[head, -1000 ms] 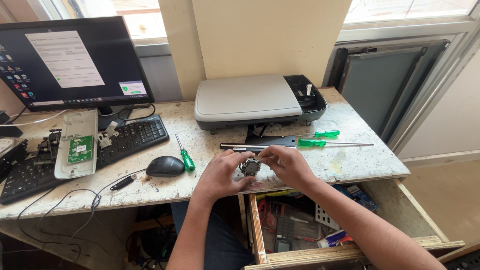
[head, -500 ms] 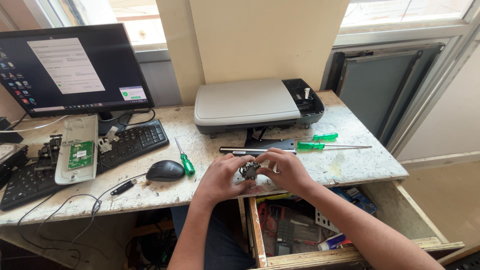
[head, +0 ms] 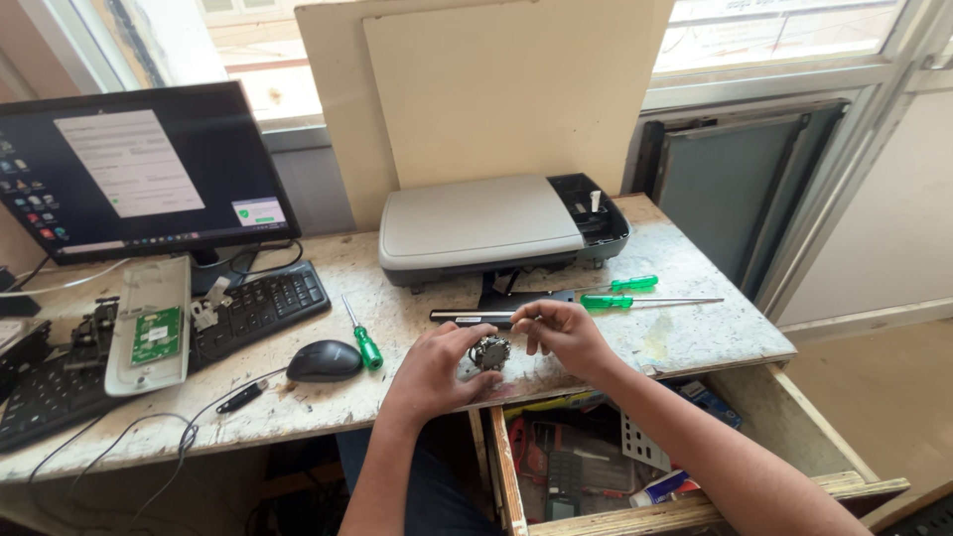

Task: The person sits on the floor and works on a disassembled printer part, using a screwdriver to adjust small components. They retrieve a small cylindrical part from a drawer and continue manipulating the mechanism on the desk.

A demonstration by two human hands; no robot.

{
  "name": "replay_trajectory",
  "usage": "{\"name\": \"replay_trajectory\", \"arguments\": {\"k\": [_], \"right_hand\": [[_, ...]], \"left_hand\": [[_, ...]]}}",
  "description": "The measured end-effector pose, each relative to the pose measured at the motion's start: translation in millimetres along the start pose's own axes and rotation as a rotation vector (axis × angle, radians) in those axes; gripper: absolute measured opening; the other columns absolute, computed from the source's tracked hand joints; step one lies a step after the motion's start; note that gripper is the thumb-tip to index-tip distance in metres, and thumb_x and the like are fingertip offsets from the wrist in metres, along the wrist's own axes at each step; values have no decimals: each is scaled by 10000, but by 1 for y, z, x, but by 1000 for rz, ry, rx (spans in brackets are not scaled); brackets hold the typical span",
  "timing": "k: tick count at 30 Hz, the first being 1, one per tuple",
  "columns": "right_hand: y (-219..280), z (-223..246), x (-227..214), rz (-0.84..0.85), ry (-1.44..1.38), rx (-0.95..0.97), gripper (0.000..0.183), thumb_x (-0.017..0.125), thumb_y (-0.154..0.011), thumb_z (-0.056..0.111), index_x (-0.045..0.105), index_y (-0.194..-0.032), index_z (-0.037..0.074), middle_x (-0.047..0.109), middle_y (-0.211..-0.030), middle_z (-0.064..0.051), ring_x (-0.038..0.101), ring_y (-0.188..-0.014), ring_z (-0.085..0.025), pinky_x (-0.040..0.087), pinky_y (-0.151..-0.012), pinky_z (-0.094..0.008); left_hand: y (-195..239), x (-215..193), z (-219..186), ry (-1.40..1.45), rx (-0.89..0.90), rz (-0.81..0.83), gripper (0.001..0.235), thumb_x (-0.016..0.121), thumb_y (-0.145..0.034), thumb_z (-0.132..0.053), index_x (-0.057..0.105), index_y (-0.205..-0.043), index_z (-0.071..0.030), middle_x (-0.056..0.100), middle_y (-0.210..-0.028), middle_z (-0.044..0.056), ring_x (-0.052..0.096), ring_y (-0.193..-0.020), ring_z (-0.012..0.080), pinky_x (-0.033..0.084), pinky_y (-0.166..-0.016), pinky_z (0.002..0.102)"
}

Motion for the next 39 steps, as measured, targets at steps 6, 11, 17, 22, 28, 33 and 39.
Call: {"name": "replay_trajectory", "arguments": {"k": [6,11,17,22,28,33,39], "right_hand": [[-8,0,-27,28,-284,5,207,684,-996,220,729,-1092,42,753,-894,-21,657,-717,-81,534,-647,-257],[-12,2,-25,41,-243,5,202,691,-992,196,740,-1088,26,755,-888,-26,633,-700,-71,526,-644,-253],[-7,-2,-8,28,0,21,140,722,-956,96,768,-1065,21,752,-867,-26,634,-716,-60,524,-641,-237],[-1,3,6,62,82,-3,143,745,-912,54,770,-1051,31,765,-895,-9,651,-746,-48,558,-670,-235],[1,11,10,72,174,-44,126,758,-905,37,778,-1030,35,755,-877,-9,651,-744,-50,562,-664,-234],[1,17,10,59,198,-77,124,764,-898,32,778,-1020,45,759,-885,-3,650,-746,-47,561,-654,-232],[3,32,14,57,458,-99,199,837,-819,106,776,-1007,80,760,-933,0,663,-720,-66,542,-628,-254]], "left_hand": [[0,0,2,-1,-82,55,632,886,-738,-383,667,-1290,-166,737,-972,97,665,-947,273,540,-905,421],[-2,4,4,5,-17,27,667,880,-730,-419,653,-1297,-153,750,-1018,77,667,-930,262,536,-903,423],[1,3,5,-9,-44,31,648,878,-739,-421,664,-1291,-158,740,-986,93,660,-944,273,537,-892,428],[0,1,3,-17,-25,21,635,878,-742,-400,667,-1292,-161,742,-976,89,660,-949,272,535,-898,432],[1,3,3,-12,4,12,656,877,-727,-409,659,-1295,-163,766,-1023,54,663,-942,235,532,-916,422],[-1,4,4,-35,-76,92,649,870,-746,-431,657,-1311,-192,766,-1000,48,662,-946,223,529,-939,408],[0,5,4,-25,0,-10,659,877,-736,-428,667,-1287,-133,758,-1051,65,669,-971,244,528,-926,427]]}}
Point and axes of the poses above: each hand's wrist, its own y-axis away from the middle knuckle, its own x-axis out of the palm, z = x × y, the point moved 1 cm from there along -y, towards the middle knuckle
